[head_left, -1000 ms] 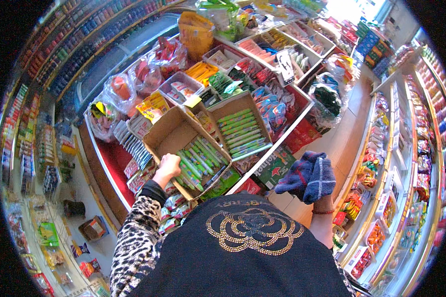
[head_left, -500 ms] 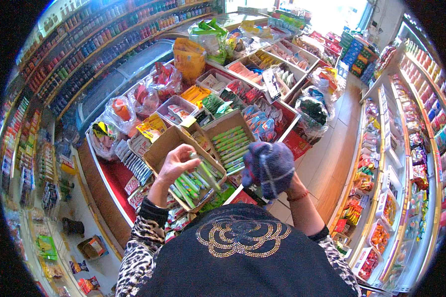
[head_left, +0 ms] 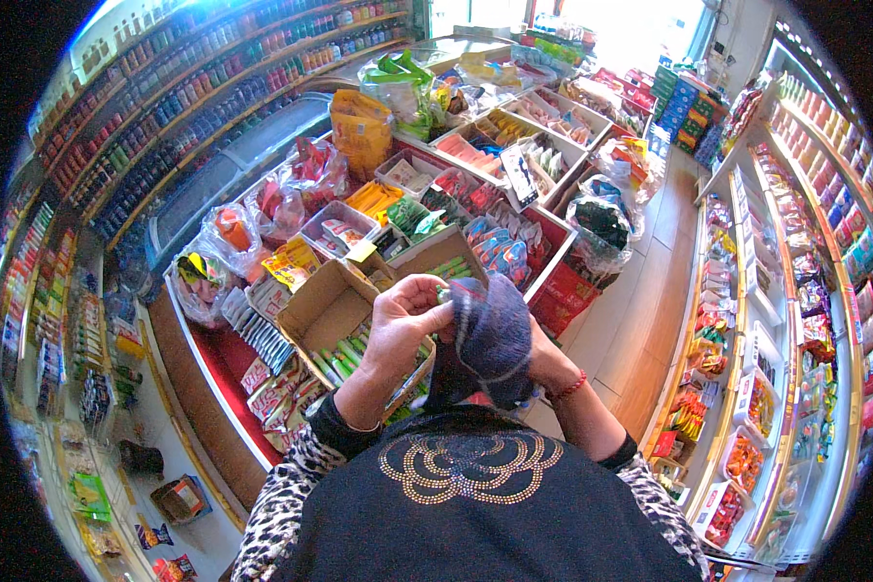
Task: The person wipes individually packaged snack sticks with a cloth in a convenience store. They pick up each snack from a cardboard box, wipe it with a dark cloth, and place it back into the box. The person also moves a white tray of snacks to a shelf and returns to continue wiping the remaining items.
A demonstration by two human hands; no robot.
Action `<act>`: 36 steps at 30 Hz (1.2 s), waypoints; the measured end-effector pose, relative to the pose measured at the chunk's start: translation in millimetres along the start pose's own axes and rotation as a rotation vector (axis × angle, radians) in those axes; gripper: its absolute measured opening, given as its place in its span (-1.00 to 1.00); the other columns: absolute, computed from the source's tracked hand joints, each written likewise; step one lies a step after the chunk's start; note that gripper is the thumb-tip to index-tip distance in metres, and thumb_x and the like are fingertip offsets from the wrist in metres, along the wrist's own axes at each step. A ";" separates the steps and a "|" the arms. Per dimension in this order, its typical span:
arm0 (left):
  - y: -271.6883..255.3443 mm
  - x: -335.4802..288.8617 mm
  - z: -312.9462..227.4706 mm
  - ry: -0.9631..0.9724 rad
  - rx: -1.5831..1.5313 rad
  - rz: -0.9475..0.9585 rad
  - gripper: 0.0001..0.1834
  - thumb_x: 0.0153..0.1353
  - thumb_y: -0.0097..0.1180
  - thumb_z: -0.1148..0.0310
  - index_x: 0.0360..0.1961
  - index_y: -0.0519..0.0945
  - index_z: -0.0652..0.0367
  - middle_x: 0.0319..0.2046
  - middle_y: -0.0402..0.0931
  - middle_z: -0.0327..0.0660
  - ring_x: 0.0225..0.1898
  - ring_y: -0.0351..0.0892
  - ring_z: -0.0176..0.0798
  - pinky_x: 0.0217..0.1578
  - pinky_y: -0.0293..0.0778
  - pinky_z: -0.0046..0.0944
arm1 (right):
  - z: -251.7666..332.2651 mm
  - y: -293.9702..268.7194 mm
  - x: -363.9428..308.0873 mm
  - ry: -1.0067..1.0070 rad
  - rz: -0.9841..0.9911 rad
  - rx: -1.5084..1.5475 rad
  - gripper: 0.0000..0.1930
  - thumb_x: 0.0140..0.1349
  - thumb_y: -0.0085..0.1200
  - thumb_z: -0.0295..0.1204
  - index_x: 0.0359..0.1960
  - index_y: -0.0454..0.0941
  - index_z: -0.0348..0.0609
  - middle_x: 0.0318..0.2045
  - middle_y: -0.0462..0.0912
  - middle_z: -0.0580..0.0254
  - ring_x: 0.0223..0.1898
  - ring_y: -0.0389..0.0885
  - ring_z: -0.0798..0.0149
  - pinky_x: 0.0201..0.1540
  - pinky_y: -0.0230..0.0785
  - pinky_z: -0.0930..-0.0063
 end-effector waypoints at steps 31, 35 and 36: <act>49.1 -19.4 41.5 0.246 0.805 0.352 -0.59 0.18 0.07 0.35 0.04 0.37 0.23 -0.33 0.51 0.17 -0.25 0.56 0.18 -0.30 0.48 -0.06 | -40.3 -57.6 -9.9 -0.191 -0.353 0.388 -0.70 0.25 -0.02 -0.42 0.01 0.38 -0.17 -0.11 0.54 0.21 -0.10 0.53 0.32 -0.02 0.44 0.38; 39.7 -17.5 49.8 0.156 0.839 0.463 -0.58 0.20 0.07 0.19 0.03 0.41 0.14 -0.43 0.53 0.11 -0.37 0.58 0.12 -0.39 0.48 -0.07 | -38.2 -87.5 -20.7 -0.127 -0.446 0.124 -0.74 0.15 0.08 -0.39 -0.14 0.46 -0.18 -0.29 0.60 0.25 -0.21 0.57 0.34 -0.14 0.48 0.43; 37.3 -13.5 43.9 0.332 0.906 0.482 -0.61 0.21 0.05 0.17 0.01 0.44 0.11 -0.38 0.55 0.05 -0.33 0.59 0.05 -0.34 0.49 -0.12 | -42.1 -96.8 -24.9 -0.097 -0.444 0.409 -0.72 0.09 0.14 -0.40 -0.15 0.47 -0.18 -0.32 0.60 0.26 -0.25 0.57 0.34 -0.20 0.48 0.46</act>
Point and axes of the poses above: each hand's wrist, its own x-axis towards the middle knuckle, its own y-axis out of the palm, z = x × y, the point moved 6 cm from there along x, towards the middle knuckle
